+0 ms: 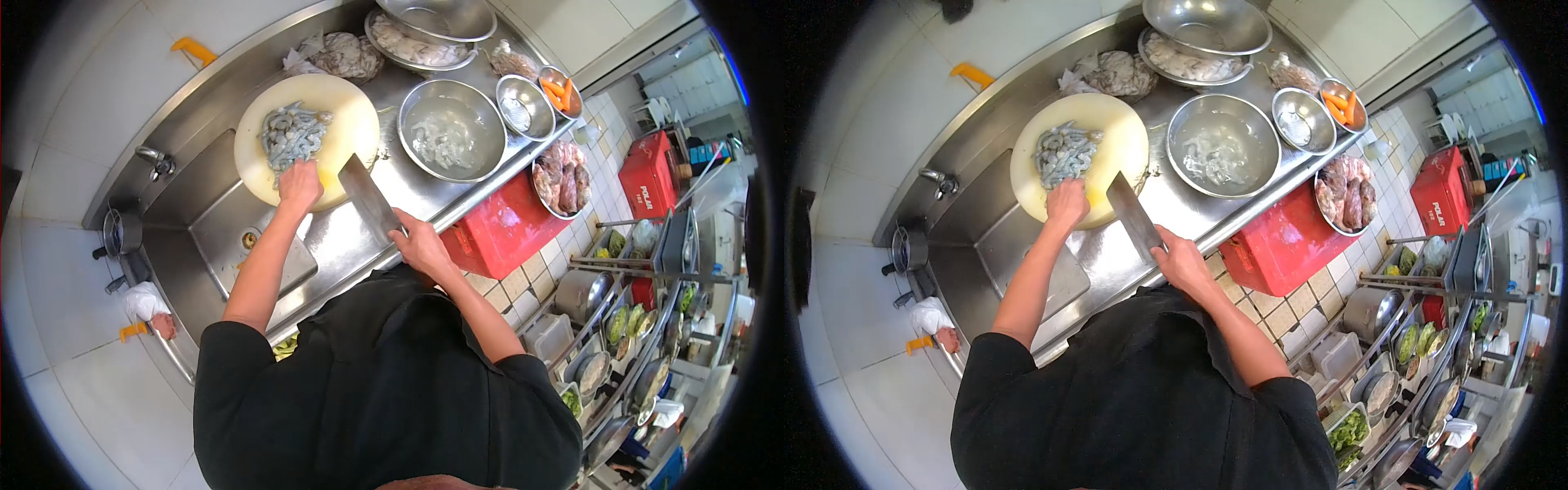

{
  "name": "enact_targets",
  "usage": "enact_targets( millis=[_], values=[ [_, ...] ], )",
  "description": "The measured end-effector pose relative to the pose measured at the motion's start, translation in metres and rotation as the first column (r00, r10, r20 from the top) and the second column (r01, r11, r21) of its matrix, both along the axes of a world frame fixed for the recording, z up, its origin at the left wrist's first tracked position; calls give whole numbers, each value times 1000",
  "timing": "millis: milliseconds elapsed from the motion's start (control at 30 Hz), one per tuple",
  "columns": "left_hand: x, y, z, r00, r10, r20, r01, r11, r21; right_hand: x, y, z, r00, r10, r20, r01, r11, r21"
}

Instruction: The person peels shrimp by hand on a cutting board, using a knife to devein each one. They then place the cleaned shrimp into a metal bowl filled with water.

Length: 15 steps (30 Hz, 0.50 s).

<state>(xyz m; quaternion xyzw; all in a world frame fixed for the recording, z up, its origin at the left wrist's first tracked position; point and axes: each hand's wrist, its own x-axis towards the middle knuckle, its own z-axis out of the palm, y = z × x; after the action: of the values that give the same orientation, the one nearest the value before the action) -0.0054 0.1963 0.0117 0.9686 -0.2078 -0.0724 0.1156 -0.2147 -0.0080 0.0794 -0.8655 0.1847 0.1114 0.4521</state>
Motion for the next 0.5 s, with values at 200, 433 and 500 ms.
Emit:
enact_targets(
  millis=[200,433,500],
  values=[
    [-1,-3,3,998,56,-32,-56,998,3,1,-17,3,995,-85,56,96,967,-238],
    [3,-26,10,993,87,-82,-119,745,-656,-15,-44,-1,983,-170,76,177,979,-100],
    [2,-35,-4,988,67,-136,-147,637,-757,-15,-40,3,972,-235,26,233,971,62]
  ],
)
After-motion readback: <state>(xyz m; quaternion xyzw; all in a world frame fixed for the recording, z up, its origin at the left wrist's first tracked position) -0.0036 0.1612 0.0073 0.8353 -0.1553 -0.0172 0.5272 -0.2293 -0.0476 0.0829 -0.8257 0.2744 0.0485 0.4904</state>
